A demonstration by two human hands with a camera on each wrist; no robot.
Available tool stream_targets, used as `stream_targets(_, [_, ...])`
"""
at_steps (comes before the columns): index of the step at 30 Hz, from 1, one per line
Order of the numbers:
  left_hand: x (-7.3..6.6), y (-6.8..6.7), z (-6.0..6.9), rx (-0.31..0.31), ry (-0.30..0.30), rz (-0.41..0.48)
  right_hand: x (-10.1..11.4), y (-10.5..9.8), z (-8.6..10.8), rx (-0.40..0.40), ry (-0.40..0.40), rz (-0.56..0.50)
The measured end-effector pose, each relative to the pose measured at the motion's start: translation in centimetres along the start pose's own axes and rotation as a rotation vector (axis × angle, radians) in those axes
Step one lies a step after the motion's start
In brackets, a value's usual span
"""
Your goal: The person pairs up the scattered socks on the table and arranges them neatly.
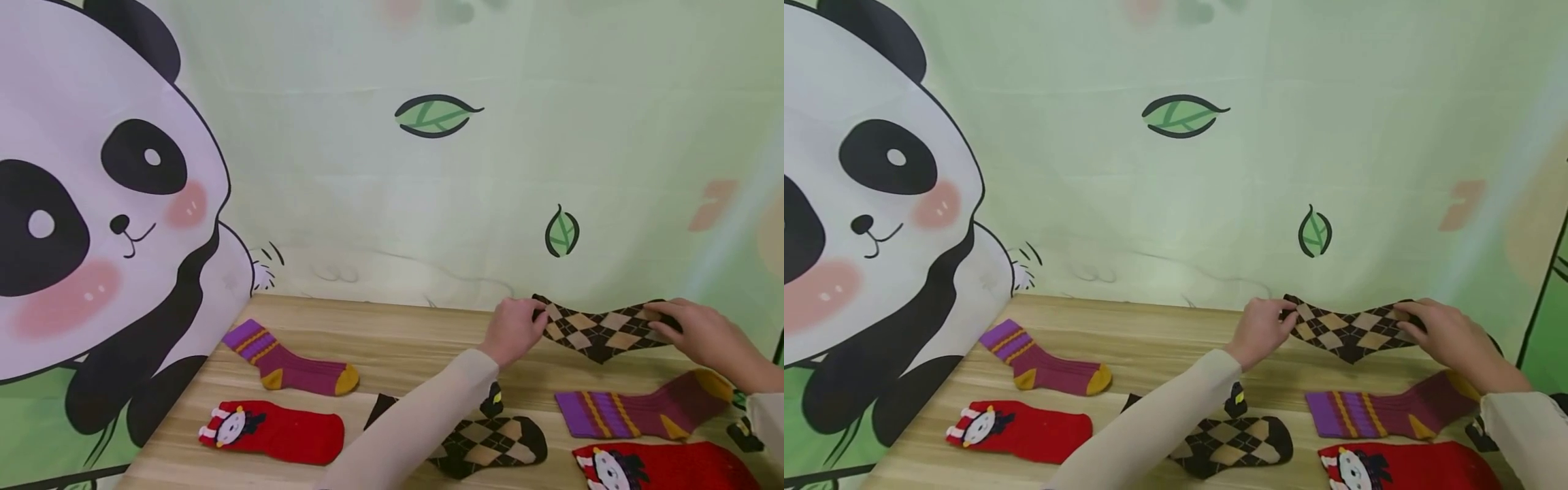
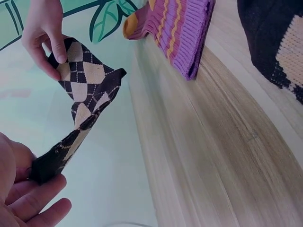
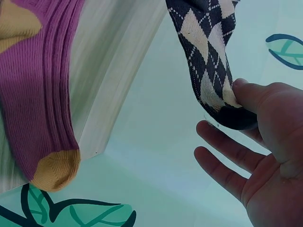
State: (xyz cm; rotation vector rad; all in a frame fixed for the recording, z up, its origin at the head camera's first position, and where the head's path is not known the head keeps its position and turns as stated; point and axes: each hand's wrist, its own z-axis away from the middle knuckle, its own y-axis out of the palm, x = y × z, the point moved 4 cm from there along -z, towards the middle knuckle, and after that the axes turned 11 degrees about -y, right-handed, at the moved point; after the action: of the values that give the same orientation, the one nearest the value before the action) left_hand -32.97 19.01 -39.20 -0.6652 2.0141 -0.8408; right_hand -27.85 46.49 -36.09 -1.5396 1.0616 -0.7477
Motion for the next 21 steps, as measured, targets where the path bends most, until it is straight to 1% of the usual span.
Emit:
stream_targets(3, [0.1,-0.1,0.3,-0.005,0.006,0.007,0.3,0.1,0.2,-0.011,-0.011,-0.003])
stream_targets(7, [0.2,-0.3,0.6,-0.030,0.021,0.002,0.6,0.1,0.4,-0.036,-0.027,-0.006])
stream_targets(10, [0.4,-0.5,0.7,-0.040,0.027,-0.007,0.7,0.2,0.4,-0.035,-0.031,-0.009])
stream_targets(14, [0.6,-0.7,0.9,-0.031,0.013,0.006,0.8,0.3,0.5,-0.029,-0.033,-0.009])
stream_targets(21, [0.9,-1.1,0.9,-0.023,-0.012,0.059,1.3,0.1,0.4,-0.041,-0.033,-0.014])
